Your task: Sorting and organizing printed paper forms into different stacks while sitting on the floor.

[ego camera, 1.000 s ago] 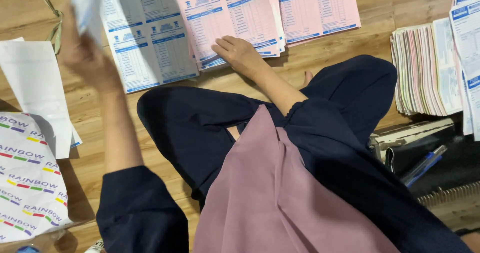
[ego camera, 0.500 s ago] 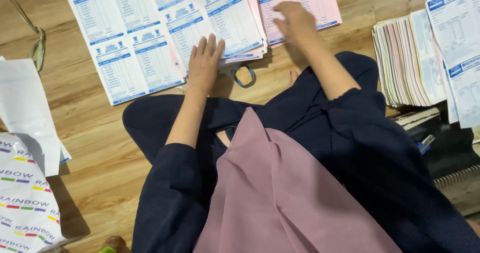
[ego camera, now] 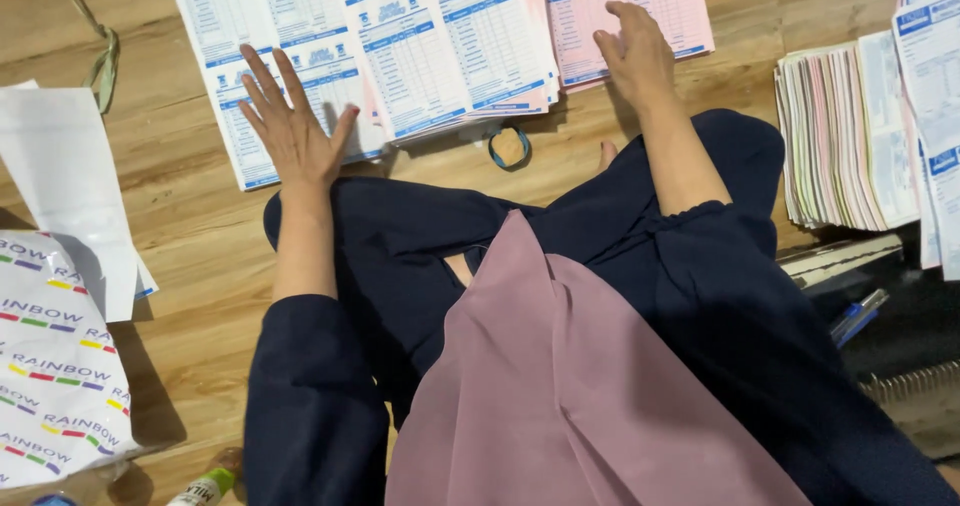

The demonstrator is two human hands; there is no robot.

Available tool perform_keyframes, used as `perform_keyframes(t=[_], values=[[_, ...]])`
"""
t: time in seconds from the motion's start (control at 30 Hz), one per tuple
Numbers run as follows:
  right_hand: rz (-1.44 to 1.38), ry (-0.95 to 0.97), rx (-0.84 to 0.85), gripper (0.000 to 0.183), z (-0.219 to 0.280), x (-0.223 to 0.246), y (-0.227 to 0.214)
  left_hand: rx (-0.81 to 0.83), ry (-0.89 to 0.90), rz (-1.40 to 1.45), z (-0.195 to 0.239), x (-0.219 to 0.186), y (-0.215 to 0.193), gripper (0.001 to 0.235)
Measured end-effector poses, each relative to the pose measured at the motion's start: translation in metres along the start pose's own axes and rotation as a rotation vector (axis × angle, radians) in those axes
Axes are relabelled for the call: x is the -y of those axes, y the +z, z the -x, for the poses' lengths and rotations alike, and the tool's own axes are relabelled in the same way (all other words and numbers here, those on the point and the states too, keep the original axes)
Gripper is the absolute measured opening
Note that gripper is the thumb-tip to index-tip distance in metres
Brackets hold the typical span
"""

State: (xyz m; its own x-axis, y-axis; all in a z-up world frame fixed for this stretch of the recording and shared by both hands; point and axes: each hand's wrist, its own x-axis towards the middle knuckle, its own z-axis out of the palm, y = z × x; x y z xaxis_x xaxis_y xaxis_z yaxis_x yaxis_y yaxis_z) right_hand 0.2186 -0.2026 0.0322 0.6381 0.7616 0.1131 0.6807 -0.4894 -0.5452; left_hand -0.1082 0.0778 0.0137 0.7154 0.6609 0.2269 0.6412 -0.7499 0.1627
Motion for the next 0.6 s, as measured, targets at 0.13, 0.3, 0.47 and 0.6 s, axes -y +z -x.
perform_keyframes(t=[0.13,0.3,0.47,0.6], values=[[-0.007,-0.01,0.005,0.035,0.002,-0.001,0.003,-0.054,0.033,0.003,-0.001,-0.014,0.008,0.093],[-0.01,-0.003,0.008,0.038,0.004,-0.003,0.001,-0.051,0.008,-0.037,0.0,-0.015,0.01,0.092],[-0.025,0.002,0.011,0.038,0.005,-0.005,0.002,-0.03,0.02,-0.094,0.003,-0.015,0.009,0.073],[-0.028,0.028,0.019,0.038,0.005,-0.003,0.0,-0.124,0.062,-0.102,0.003,-0.014,0.01,0.087]])
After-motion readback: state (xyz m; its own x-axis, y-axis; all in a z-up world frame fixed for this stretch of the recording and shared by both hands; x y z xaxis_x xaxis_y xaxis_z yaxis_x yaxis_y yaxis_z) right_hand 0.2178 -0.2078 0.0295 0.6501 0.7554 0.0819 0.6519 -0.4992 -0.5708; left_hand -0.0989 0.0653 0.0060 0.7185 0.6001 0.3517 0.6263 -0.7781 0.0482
